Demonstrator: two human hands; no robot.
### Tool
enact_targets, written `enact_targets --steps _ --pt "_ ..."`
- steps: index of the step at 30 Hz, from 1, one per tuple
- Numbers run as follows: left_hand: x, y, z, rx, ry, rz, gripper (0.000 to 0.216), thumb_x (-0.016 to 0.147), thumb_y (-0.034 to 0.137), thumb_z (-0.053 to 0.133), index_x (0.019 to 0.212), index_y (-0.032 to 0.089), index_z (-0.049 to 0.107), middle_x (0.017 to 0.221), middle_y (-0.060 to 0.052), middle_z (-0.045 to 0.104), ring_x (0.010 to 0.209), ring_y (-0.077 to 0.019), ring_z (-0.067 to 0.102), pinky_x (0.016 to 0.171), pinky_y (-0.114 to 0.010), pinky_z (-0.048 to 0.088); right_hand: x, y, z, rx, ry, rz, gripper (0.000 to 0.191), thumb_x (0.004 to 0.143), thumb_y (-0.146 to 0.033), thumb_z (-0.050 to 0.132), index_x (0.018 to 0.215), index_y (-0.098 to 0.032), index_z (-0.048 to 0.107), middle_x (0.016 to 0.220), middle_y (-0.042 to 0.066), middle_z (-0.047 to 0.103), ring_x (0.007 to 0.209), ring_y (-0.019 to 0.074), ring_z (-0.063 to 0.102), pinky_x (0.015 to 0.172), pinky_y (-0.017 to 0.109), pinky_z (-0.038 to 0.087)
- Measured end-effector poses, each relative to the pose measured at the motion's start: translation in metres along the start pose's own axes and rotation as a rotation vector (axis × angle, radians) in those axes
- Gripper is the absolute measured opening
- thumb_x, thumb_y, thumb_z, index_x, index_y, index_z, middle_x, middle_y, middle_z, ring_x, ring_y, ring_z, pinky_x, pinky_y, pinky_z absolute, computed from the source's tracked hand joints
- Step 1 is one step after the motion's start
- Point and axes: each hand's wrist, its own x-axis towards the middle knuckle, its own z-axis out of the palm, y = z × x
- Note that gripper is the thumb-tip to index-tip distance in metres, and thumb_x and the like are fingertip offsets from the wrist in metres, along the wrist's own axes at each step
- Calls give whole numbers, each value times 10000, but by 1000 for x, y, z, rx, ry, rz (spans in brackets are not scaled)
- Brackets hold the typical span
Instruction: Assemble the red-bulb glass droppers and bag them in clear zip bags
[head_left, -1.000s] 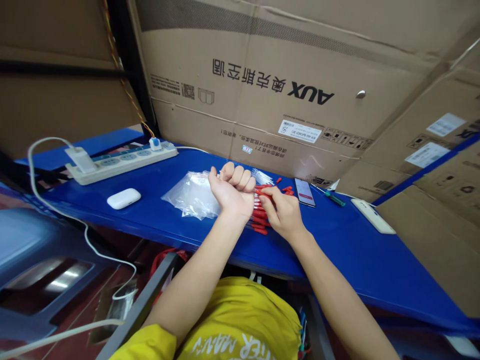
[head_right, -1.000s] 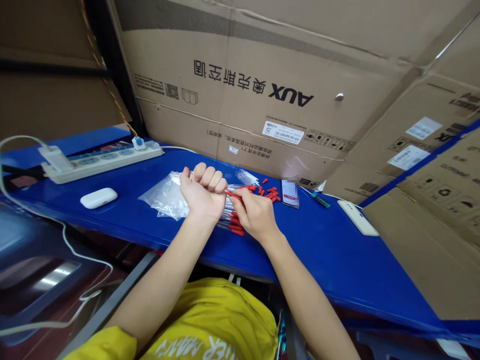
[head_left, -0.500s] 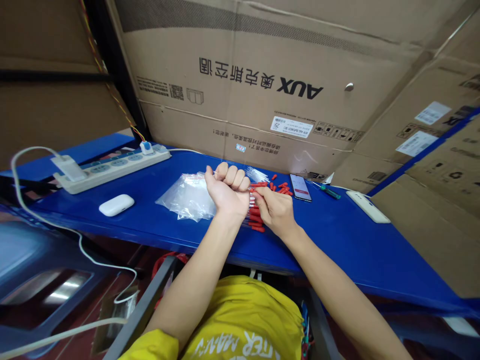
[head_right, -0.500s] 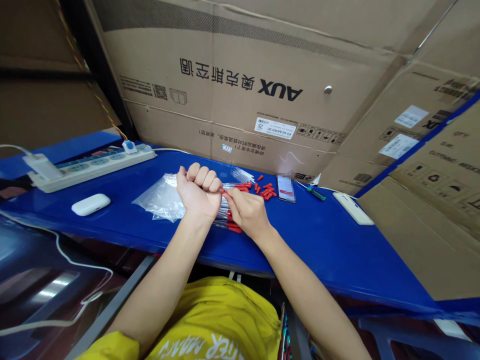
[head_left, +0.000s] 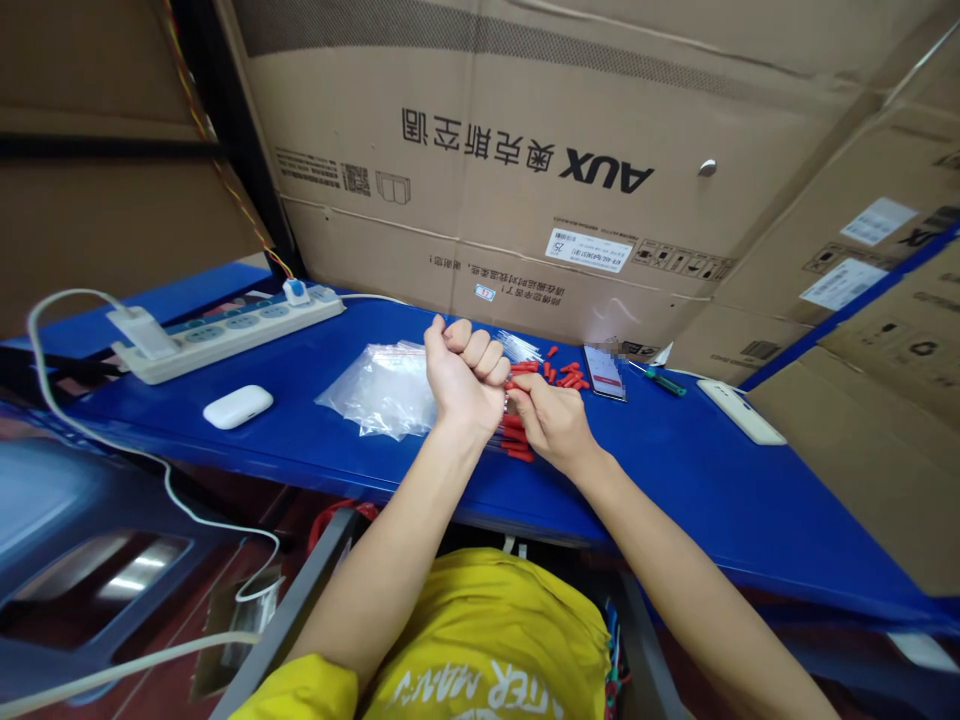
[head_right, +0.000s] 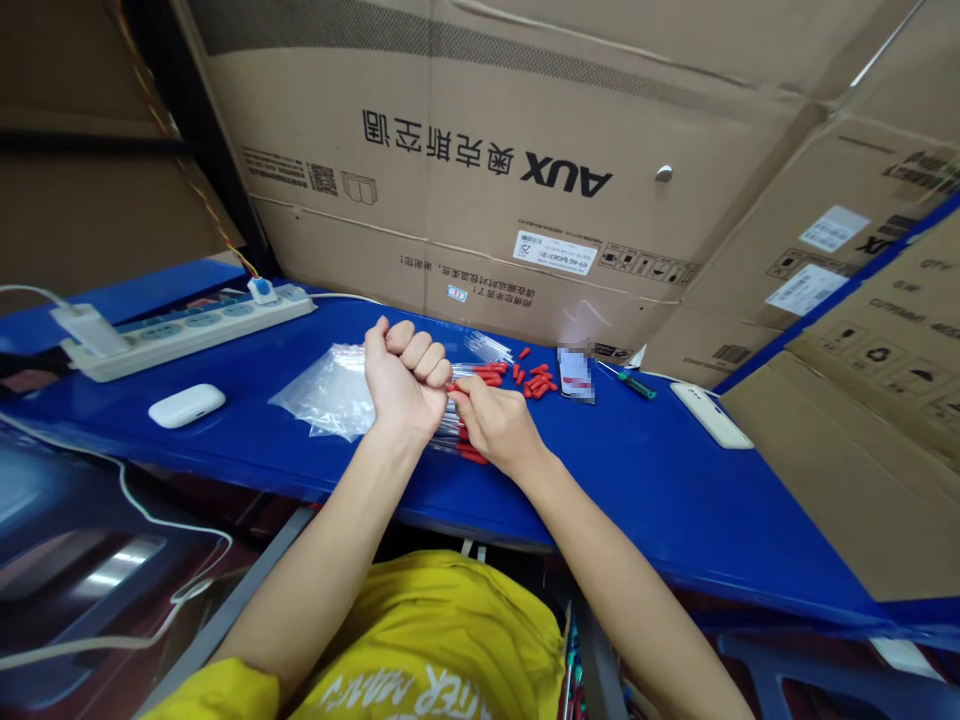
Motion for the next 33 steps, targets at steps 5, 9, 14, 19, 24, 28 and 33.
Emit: enact_targets --steps 5,9,14,19,24,28,33 --pt "2 3 -1 -27 25 75 477 1103 334 344 691 239 125 533 88 89 413 -88 77 381 -250 124 2 -6 3 -36 49 44 193 1129 -245 484 1047 -181 647 745 23 737 572 136 669 598 243 507" --pt "4 0 -2 -46 28 93 458 1087 295 337 692 237 112 530 83 93 413 -89 88 384 -251 132 4 -11 6 -54 105 83 193 1122 -231 493 1022 -180 649 754 29 742 575 138 675 607 245 509" --pt "4 -3 -2 -53 10 105 461 1081 292 346 684 235 119 528 82 105 413 -89 97 390 -258 129 5 -16 7 134 88 281 207 1122 -270 478 1006 -202 635 682 -14 694 525 123 637 557 235 491" --pt "2 -2 0 -37 -26 128 479 1077 311 378 673 237 129 525 86 106 405 -84 104 397 -259 117 8 -20 5 311 26 377 208 1128 -297 469 992 -212 601 638 -37 652 510 112 611 546 218 483" --pt "0 -1 3 -33 -34 76 464 1074 290 349 678 236 114 528 80 96 413 -86 92 386 -252 119 6 -13 2 160 69 220 207 1136 -272 455 1025 -201 614 690 -15 683 542 112 625 565 215 480" --pt "-1 -3 6 -32 7 7 444 1075 249 312 688 234 94 532 74 93 420 -88 83 378 -250 121 1 -2 -1 -62 53 28 223 1139 -277 462 1033 -184 635 754 37 723 602 143 658 610 250 499" --pt "-3 -4 9 -3 -25 3 441 1064 259 328 687 240 99 542 80 76 420 -87 73 379 -253 115 0 2 -6 -129 42 -46 231 1134 -259 477 978 -193 633 681 14 671 566 150 621 587 267 476"
